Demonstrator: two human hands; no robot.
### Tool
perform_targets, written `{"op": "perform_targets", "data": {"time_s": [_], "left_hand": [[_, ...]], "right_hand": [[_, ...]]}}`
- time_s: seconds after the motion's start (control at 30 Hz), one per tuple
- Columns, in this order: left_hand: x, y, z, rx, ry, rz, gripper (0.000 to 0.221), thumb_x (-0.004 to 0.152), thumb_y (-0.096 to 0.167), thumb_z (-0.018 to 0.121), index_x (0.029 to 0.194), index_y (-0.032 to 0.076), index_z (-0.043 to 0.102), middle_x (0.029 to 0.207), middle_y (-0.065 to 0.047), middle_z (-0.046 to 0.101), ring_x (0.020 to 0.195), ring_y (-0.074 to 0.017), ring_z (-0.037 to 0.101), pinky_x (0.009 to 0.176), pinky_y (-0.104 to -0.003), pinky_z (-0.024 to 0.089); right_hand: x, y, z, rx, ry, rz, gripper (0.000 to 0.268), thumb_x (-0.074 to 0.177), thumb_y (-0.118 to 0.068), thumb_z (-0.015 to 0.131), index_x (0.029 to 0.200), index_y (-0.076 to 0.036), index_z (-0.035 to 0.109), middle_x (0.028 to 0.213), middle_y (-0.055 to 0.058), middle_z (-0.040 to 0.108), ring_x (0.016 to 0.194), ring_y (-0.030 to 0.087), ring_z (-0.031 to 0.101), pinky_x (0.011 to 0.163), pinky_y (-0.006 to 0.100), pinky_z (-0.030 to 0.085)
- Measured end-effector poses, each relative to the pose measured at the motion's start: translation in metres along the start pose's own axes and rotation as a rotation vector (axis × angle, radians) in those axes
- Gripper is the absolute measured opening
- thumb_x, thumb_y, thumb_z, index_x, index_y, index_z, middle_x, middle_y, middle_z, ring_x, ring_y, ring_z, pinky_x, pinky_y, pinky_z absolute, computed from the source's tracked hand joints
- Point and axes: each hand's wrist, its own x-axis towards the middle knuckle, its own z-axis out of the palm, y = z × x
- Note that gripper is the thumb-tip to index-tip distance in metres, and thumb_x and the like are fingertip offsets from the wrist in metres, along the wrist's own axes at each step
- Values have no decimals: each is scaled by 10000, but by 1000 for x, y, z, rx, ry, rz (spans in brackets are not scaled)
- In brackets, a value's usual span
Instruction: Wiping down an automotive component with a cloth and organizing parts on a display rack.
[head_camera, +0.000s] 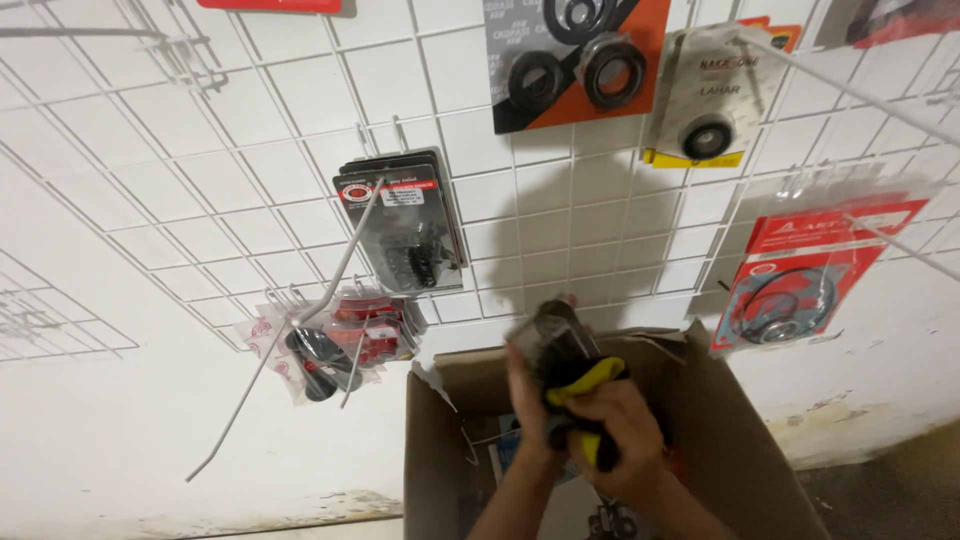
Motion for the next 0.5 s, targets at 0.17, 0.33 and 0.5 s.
{"op": "perform_targets", "data": {"time_s": [0.17, 0.33, 0.5], "left_hand": [[0, 25, 45, -3, 17, 171, 785, 1034, 587, 247, 1530, 20, 469, 1474, -112, 595, 1108, -217, 654, 944, -337, 501], [17, 22, 45, -17, 4, 180, 820, 1025, 604, 226, 1546, 9, 443, 1507, -102, 566, 1116, -215, 644, 932, -357, 528], [11, 31, 61, -5, -65, 149, 888, 1007, 684, 247, 1566, 24, 449, 1241, -141, 675, 1024, -240, 669, 932, -387, 523]], "right_hand": [[10, 48, -21, -170, 54, 54, 422, 645, 2, 735, 1065, -41, 719, 1070, 100, 703, 966, 283, 643, 912, 368, 511], [29, -1, -27, -87, -115, 74, 383, 644, -22, 750, 1023, -73, 722, 1095, 60, 740, 983, 248, 675, 910, 337, 514], [39, -1, -37, 6, -268, 94, 449, 592, -58, 797, 1037, -95, 747, 1077, 46, 739, 957, 238, 663, 885, 335, 507]]}}
